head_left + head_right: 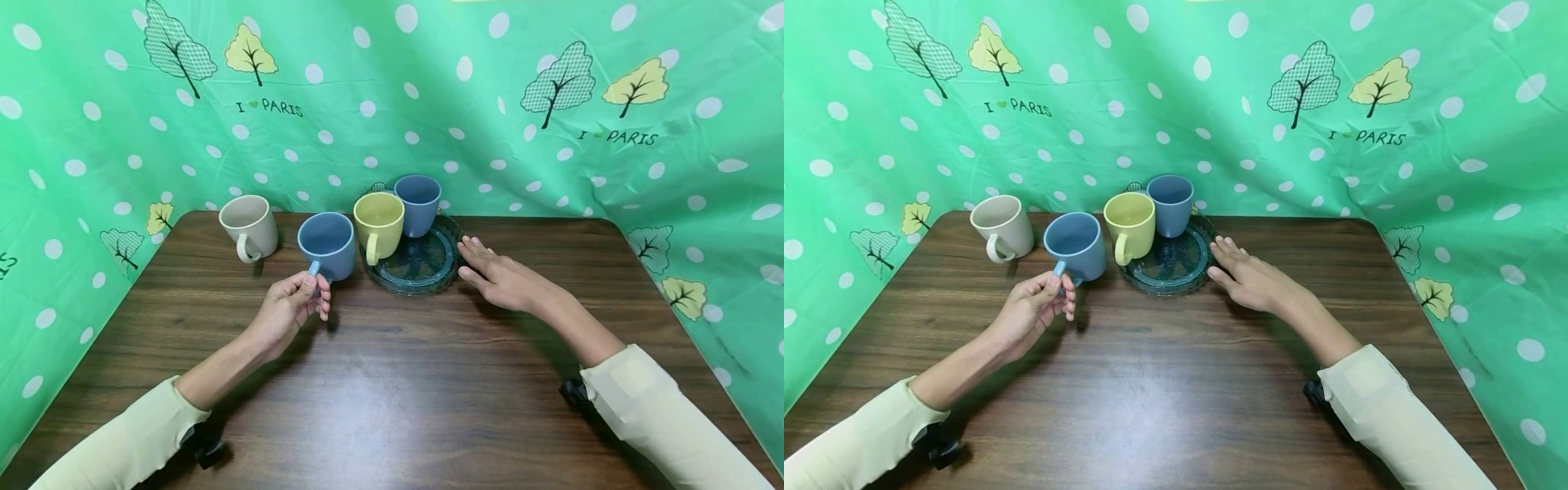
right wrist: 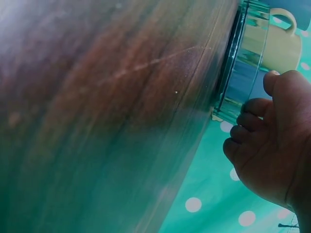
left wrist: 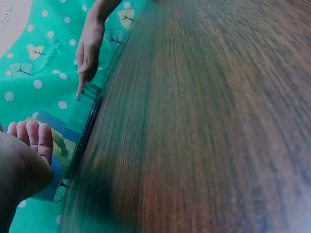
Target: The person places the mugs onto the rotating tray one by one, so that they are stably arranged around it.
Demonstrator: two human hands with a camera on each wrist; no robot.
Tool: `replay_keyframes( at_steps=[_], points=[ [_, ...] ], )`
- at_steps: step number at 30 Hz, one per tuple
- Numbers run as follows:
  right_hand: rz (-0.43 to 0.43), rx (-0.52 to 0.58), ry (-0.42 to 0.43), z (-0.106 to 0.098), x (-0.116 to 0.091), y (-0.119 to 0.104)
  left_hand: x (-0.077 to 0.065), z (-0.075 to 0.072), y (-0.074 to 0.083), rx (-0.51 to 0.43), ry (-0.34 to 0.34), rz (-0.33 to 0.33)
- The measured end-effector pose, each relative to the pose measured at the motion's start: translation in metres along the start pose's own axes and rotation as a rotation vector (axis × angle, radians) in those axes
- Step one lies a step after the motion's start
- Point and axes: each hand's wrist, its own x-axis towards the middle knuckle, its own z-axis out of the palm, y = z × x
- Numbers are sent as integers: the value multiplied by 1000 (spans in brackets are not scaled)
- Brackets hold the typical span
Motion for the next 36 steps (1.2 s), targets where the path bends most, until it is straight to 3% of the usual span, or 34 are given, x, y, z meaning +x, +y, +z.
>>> replay_keyframes(
  at_steps=[36],
  points=[
    [-21,-2,-21,3,-17,-8,-4,-5,0,2,-29,22]
  ],
)
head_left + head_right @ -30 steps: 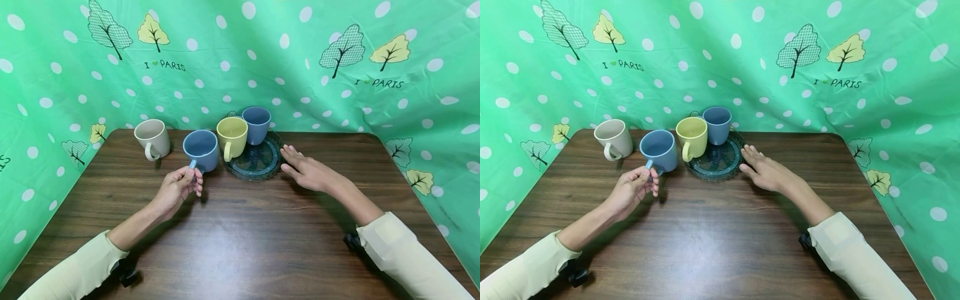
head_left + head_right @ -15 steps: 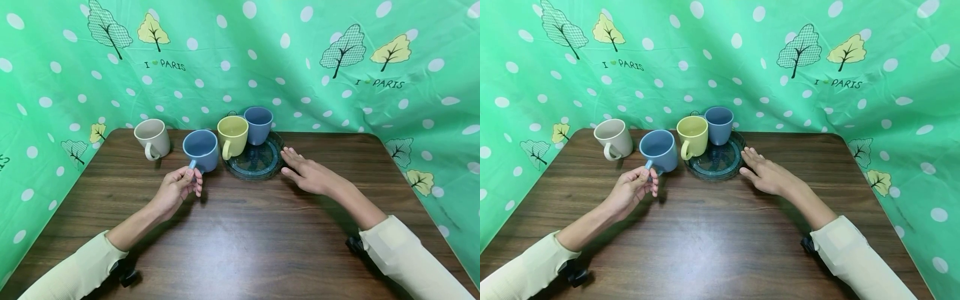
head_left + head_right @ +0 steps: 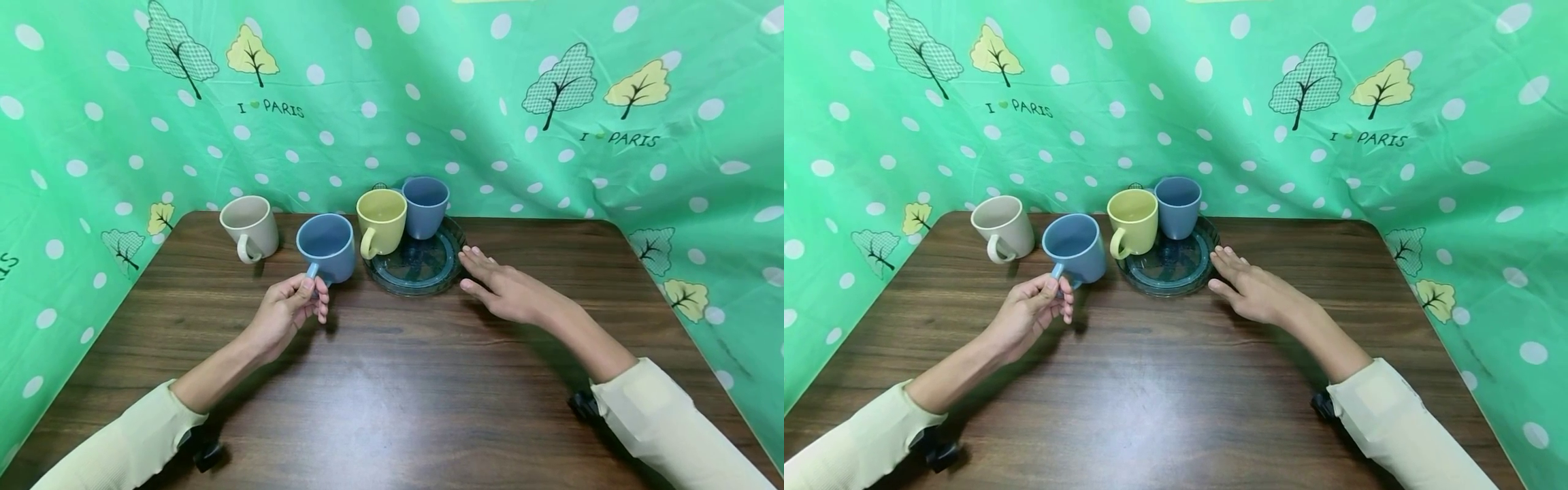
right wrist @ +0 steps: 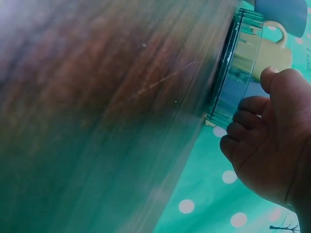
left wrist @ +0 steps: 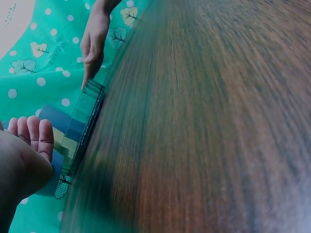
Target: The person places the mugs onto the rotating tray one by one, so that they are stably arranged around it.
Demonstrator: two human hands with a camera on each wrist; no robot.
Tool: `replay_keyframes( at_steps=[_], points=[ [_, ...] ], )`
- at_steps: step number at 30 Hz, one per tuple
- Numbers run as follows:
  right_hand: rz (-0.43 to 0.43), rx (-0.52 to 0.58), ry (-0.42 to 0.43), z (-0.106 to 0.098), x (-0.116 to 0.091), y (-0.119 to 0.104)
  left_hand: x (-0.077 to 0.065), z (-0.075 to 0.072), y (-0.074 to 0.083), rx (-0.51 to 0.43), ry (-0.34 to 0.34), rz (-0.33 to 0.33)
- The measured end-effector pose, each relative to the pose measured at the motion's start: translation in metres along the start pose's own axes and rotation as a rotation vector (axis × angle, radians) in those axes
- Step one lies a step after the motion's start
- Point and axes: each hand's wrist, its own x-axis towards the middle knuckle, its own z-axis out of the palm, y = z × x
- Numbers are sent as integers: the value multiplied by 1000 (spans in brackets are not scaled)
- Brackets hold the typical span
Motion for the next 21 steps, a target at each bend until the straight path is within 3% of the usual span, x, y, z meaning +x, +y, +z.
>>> replay_keyframes(
  at_steps=[21],
  points=[
    [-2,7,-4,3,-11,-10,-2,-2,3,-18,-20,24]
  ],
)
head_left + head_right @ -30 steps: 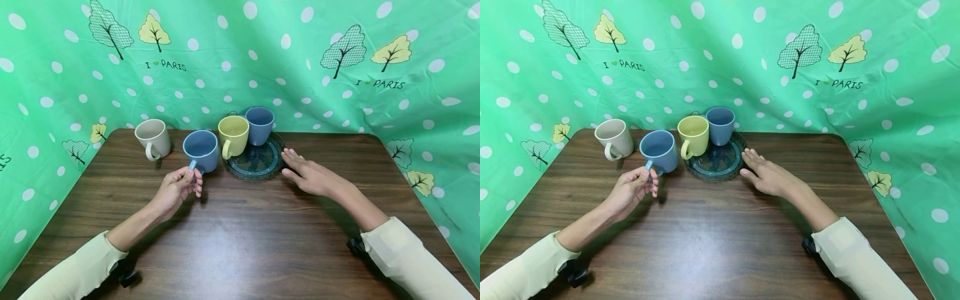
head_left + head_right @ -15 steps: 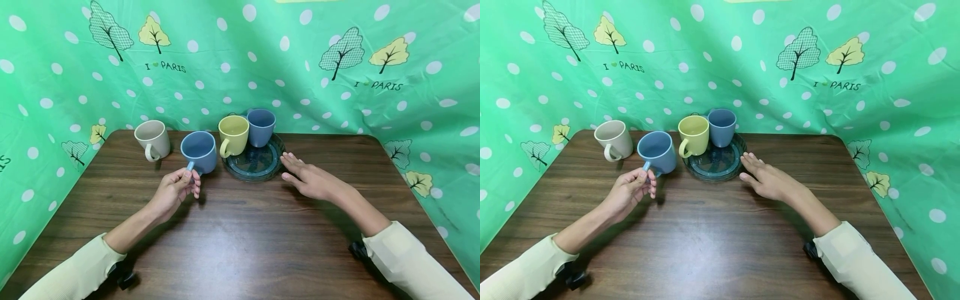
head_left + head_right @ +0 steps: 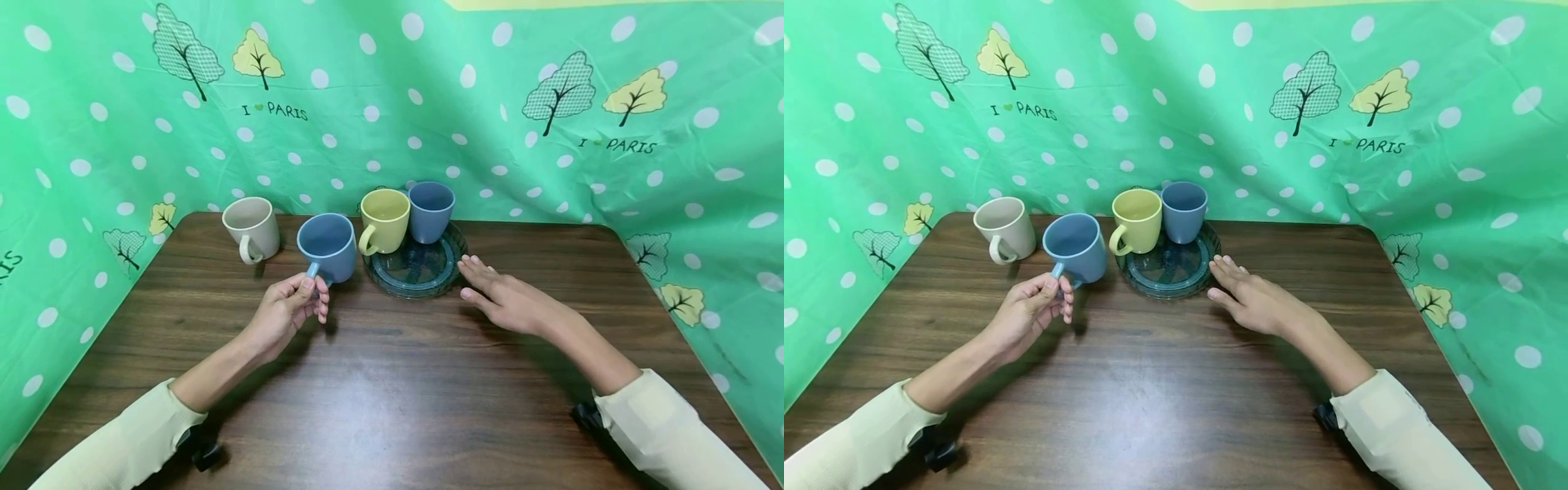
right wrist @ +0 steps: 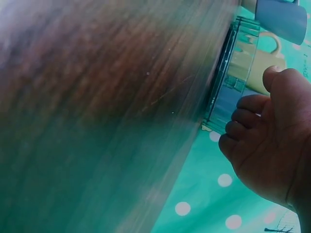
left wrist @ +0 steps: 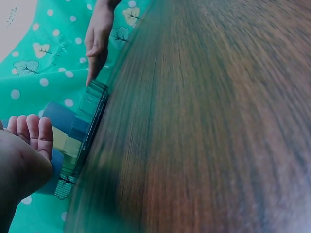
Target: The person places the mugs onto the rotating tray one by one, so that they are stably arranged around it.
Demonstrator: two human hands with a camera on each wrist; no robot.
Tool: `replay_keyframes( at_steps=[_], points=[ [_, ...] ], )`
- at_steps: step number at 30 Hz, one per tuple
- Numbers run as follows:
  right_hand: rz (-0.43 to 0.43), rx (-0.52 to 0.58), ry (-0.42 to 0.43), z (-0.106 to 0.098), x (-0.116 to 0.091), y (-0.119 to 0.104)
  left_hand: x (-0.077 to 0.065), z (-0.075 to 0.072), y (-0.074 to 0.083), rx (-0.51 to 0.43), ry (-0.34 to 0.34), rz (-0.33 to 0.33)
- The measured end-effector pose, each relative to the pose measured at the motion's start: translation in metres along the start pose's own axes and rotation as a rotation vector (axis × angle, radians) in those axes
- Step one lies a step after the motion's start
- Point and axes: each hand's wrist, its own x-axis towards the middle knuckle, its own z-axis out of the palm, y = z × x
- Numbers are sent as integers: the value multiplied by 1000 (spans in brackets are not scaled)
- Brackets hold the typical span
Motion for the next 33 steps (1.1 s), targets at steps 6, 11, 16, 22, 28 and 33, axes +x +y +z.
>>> replay_keyframes(
  at_steps=[6,11,16,22,28,33],
  points=[
    [9,5,-2,0,-3,-2,3,2,-1,-1,-8,-1],
    [10,5,1,1,-5,-3,4,4,-1,2,-9,3],
    [1,5,7,2,-7,-4,5,6,-1,2,-14,8],
    [-6,8,6,2,-7,-5,6,8,0,1,-18,11],
    [-21,7,10,4,-7,-5,6,10,0,7,-25,0],
    [-30,5,12,5,-8,-6,7,11,2,16,-40,10]
  ],
)
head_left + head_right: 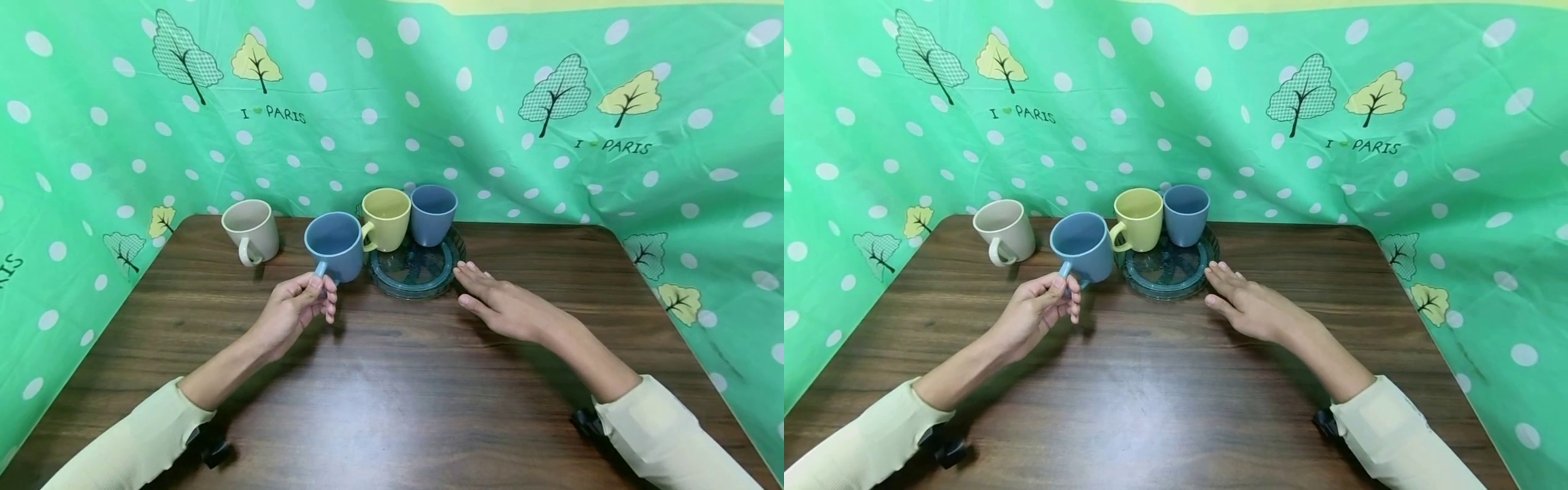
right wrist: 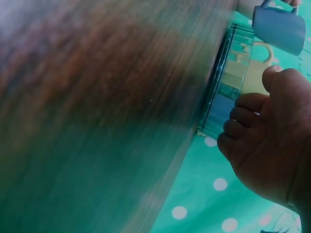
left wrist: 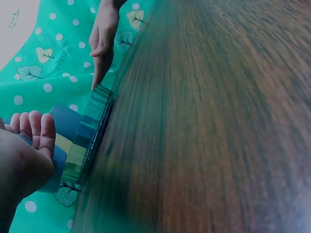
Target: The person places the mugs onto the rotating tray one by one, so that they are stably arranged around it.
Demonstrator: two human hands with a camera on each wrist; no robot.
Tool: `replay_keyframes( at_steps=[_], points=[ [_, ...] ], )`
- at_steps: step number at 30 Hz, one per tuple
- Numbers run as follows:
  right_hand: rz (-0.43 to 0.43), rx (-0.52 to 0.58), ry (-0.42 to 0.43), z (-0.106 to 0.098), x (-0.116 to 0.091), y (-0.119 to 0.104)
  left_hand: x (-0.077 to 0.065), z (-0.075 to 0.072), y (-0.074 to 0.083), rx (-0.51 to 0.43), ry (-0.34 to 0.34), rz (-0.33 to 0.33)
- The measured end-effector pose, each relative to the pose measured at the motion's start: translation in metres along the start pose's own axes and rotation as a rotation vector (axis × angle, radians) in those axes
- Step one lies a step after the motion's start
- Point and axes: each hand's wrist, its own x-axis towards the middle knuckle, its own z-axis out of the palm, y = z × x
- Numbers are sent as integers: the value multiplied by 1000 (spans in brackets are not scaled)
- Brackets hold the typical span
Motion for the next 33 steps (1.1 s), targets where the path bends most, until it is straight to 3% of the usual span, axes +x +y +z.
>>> replay_keyframes(
  at_steps=[33],
  points=[
    [-2,0,-25,3,-5,-9,8,17,5,-29,-45,30]
  ],
)
